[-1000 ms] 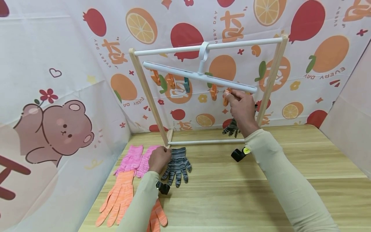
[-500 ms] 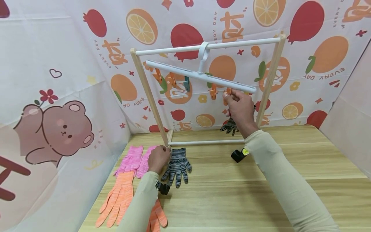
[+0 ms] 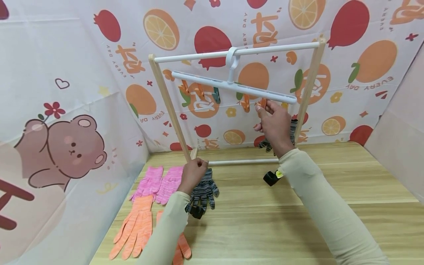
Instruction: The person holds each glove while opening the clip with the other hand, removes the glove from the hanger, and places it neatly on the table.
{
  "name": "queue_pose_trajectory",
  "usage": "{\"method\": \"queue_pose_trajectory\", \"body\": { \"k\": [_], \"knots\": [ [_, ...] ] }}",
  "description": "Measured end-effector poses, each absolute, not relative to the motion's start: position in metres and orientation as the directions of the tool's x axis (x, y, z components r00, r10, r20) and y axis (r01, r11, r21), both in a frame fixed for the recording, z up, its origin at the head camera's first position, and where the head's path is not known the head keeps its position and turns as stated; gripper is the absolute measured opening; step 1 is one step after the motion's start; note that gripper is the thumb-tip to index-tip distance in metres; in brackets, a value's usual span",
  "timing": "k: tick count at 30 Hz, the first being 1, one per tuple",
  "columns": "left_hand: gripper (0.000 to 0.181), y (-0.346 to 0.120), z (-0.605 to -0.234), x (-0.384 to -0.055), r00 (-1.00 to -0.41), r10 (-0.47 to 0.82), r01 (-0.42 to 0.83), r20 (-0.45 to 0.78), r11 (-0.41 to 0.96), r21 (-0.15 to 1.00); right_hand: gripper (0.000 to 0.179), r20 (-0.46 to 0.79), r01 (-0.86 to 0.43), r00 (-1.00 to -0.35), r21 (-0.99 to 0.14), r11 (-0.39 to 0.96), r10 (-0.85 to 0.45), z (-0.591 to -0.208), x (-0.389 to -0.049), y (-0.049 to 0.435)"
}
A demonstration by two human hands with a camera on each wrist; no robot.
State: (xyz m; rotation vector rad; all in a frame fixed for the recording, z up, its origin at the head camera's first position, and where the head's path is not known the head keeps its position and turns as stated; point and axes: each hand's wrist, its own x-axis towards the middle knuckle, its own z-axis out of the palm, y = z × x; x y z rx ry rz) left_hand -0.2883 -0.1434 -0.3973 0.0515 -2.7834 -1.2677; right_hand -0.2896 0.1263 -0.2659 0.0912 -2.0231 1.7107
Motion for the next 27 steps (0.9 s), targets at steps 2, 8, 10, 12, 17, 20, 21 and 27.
{"method": "queue_pose_trajectory", "body": {
  "k": [2, 8, 10, 12, 17, 20, 21, 27],
  "knots": [
    [0.031, -0.140, -0.397, -0.288, -0.997, -0.037, 0.030, 0.073, 0.664, 0.747, 0.041, 0.405, -0.350, -0.877, -0.907, 0.235, 0.257, -0.266, -0.288, 0.126],
    [0.028, -0.129, -0.394, -0.288, -0.995, 0.024, 0.087, 0.094, 0.661, 0.746, 0.045, 0.437, -0.357, -0.852, -0.888, 0.291, 0.290, -0.264, -0.284, 0.127],
    [0.028, -0.125, -0.392, -0.288, -0.994, 0.043, 0.105, 0.102, 0.661, 0.743, 0.046, 0.440, -0.350, -0.848, -0.884, 0.311, 0.296, -0.264, -0.282, 0.127],
    [0.029, -0.121, -0.389, -0.288, -0.993, 0.061, 0.115, 0.099, 0.659, 0.743, 0.046, 0.441, -0.340, -0.846, -0.879, 0.333, 0.299, -0.263, -0.280, 0.127],
    [0.030, -0.108, -0.384, -0.287, -0.991, 0.095, 0.136, 0.098, 0.662, 0.737, 0.050, 0.451, -0.315, -0.837, -0.860, 0.403, 0.309, -0.261, -0.276, 0.127],
    [0.028, -0.099, -0.381, -0.285, -0.982, 0.131, 0.189, 0.136, 0.648, 0.738, 0.052, 0.468, -0.303, -0.828, -0.836, 0.457, 0.309, -0.259, -0.272, 0.127],
    [0.028, -0.095, -0.380, -0.285, -0.977, 0.147, 0.213, 0.155, 0.644, 0.735, 0.052, 0.478, -0.300, -0.823, -0.826, 0.478, 0.308, -0.259, -0.270, 0.127],
    [0.024, -0.074, -0.370, -0.281, -0.952, 0.225, 0.304, 0.208, 0.606, 0.735, 0.047, 0.548, -0.294, -0.786, -0.738, 0.608, 0.285, -0.259, -0.263, 0.125]
  ]
}}
